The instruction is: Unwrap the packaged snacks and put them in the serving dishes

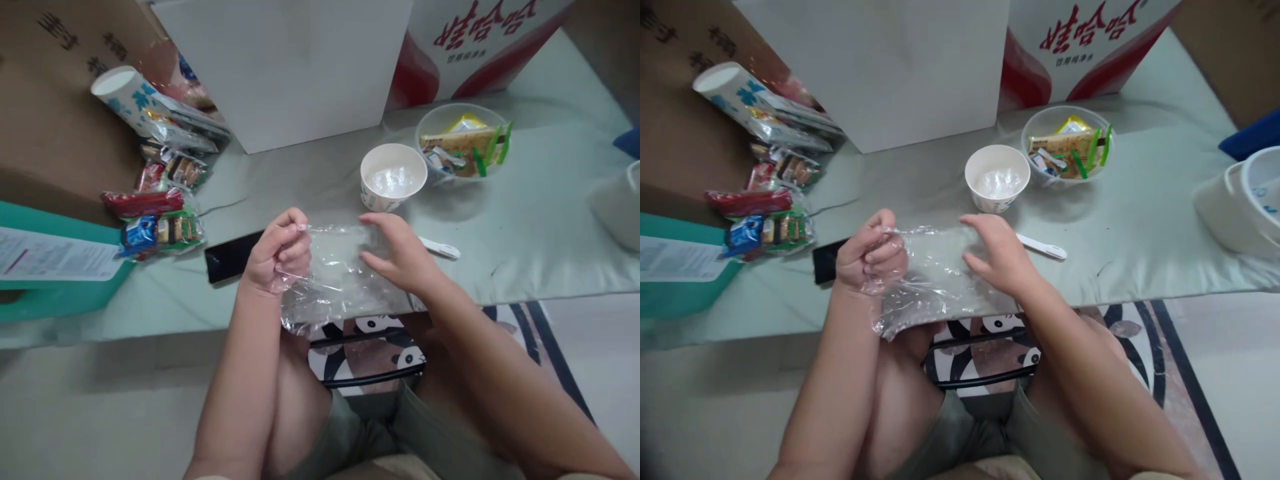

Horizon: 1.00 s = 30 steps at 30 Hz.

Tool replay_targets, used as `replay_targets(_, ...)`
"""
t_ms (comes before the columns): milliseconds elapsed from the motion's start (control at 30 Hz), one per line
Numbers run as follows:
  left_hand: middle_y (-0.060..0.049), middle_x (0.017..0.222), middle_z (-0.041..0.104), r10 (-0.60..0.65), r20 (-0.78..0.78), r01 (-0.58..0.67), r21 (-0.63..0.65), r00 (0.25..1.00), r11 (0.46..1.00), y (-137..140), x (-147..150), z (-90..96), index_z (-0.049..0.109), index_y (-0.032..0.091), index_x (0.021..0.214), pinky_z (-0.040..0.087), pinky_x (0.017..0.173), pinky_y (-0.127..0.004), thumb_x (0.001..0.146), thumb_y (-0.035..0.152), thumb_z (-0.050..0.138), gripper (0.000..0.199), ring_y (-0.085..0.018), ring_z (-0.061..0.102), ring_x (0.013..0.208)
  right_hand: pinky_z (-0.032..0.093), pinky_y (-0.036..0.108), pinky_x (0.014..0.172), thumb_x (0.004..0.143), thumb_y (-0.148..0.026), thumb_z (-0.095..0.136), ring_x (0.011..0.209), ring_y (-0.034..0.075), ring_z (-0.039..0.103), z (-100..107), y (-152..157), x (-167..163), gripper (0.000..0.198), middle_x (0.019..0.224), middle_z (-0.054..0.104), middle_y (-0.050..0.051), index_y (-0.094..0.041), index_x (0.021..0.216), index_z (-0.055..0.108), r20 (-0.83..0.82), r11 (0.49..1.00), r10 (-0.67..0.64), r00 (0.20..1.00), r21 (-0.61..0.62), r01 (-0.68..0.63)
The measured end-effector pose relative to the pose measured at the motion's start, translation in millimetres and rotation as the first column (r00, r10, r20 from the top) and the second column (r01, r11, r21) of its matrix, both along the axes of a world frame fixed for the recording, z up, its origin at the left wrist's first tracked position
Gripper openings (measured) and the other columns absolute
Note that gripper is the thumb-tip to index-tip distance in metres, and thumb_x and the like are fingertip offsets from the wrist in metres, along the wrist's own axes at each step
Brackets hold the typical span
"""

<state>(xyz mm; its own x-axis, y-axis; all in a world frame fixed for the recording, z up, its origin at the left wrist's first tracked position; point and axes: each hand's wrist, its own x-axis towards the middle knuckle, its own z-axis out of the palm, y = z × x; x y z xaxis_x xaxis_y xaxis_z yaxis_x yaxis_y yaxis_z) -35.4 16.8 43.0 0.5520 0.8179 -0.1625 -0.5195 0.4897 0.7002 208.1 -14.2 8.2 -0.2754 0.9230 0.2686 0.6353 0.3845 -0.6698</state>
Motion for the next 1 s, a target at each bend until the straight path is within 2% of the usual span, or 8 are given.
replay_targets(100,0.012,0.045,0.025,-0.019,-0.047,0.021,0.043,0.999,0.999,-1,-10,-2.8,0.062,0.021,0.077,0.015,0.031,-0.011,0.082,0.028,0.075,0.015,0.000,0.008,0.033,0.056,0.042,0.085,0.083,-0.027,0.064,0.087,0.024,0.067,-12,2,7,0.019,0.089,0.069,0.006,-0.023,0.101,0.069,-0.039,0.988,-0.120,0.992,-0.098,0.116)
replay_targets(267,0.011,0.046,0.030,0.078,-0.126,-0.072,0.050,0.989,0.996,5,-24,0.1,0.061,0.021,0.077,0.015,0.032,-0.011,0.080,0.027,0.074,0.015,-0.001,0.011,0.034,0.047,0.029,0.058,0.073,-0.038,0.072,0.064,0.012,0.056,-12,-1,16,0.040,0.102,0.065,0.006,-0.021,0.109,0.065,-0.257,0.901,-0.359,0.897,-0.345,0.262)
replay_targets(400,0.011,0.045,0.031,0.184,-0.235,-0.179,0.041,0.954,0.983,9,-22,2.0,0.059,0.021,0.076,0.015,0.033,-0.012,0.079,0.024,0.072,0.013,-0.002,0.015,0.034,0.042,0.028,0.060,0.081,-0.041,0.065,0.061,0.012,0.049,-8,-3,12,0.021,0.073,0.060,0.000,-0.021,0.082,0.064,-0.279,0.879,-0.412,0.867,-0.373,0.297)
replay_targets(467,0.009,0.046,0.035,0.313,-0.340,-0.297,0.100,0.887,0.950,11,-20,-2.0,0.061,0.021,0.075,0.014,0.034,-0.013,0.080,0.020,0.070,0.011,-0.003,0.020,0.034,0.044,0.028,0.064,0.081,-0.042,0.065,0.067,0.013,0.053,-6,-1,11,0.021,0.075,0.062,0.001,-0.022,0.079,0.062,-0.348,0.880,-0.446,0.825,-0.339,0.333)
replay_targets(567,0.006,0.050,0.042,0.542,-0.455,-0.446,0.309,0.707,0.840,14,-18,-12.7,0.066,0.019,0.075,0.018,0.038,-0.014,0.082,0.015,0.071,0.010,-0.004,0.030,0.040,0.050,0.030,0.072,0.083,-0.045,0.066,0.076,0.015,0.060,-4,2,12,0.023,0.081,0.065,0.002,-0.023,0.082,0.057,-0.451,0.865,-0.493,0.744,-0.347,0.362)
replay_targets(700,0.002,0.061,0.051,0.644,-0.508,-0.437,0.476,0.572,0.763,16,-16,-23.7,0.073,0.017,0.078,0.027,0.045,-0.015,0.085,0.016,0.075,0.007,-0.006,0.038,0.050,0.048,0.027,0.053,0.088,-0.051,0.064,0.062,0.013,0.062,-3,3,14,0.029,0.086,0.066,0.000,-0.026,0.091,0.049,-0.472,0.814,-0.555,0.685,-0.476,0.332)
replay_targets(833,0.003,0.064,0.052,0.704,-0.487,-0.474,0.522,0.517,0.709,18,-9,-25.4,0.072,0.018,0.078,0.028,0.046,-0.015,0.087,0.017,0.073,0.009,-0.006,0.039,0.052,0.030,0.023,0.038,0.091,-0.052,0.063,0.041,0.008,0.043,-4,1,18,0.030,0.069,0.060,-0.004,-0.027,0.095,0.048,-0.391,0.761,-0.607,0.691,-0.537,0.365)
replay_targets(1000,0.007,0.054,0.042,0.726,-0.458,-0.623,0.383,0.514,0.682,20,0,-20.0,0.064,0.021,0.077,0.021,0.042,-0.016,0.091,0.016,0.067,0.016,-0.005,0.031,0.044,0.046,0.026,0.050,0.080,-0.061,0.070,0.059,0.012,0.058,-3,-2,22,0.043,0.079,0.067,0.003,-0.023,0.094,0.056,-0.401,0.680,-0.565,0.721,-0.721,0.133)
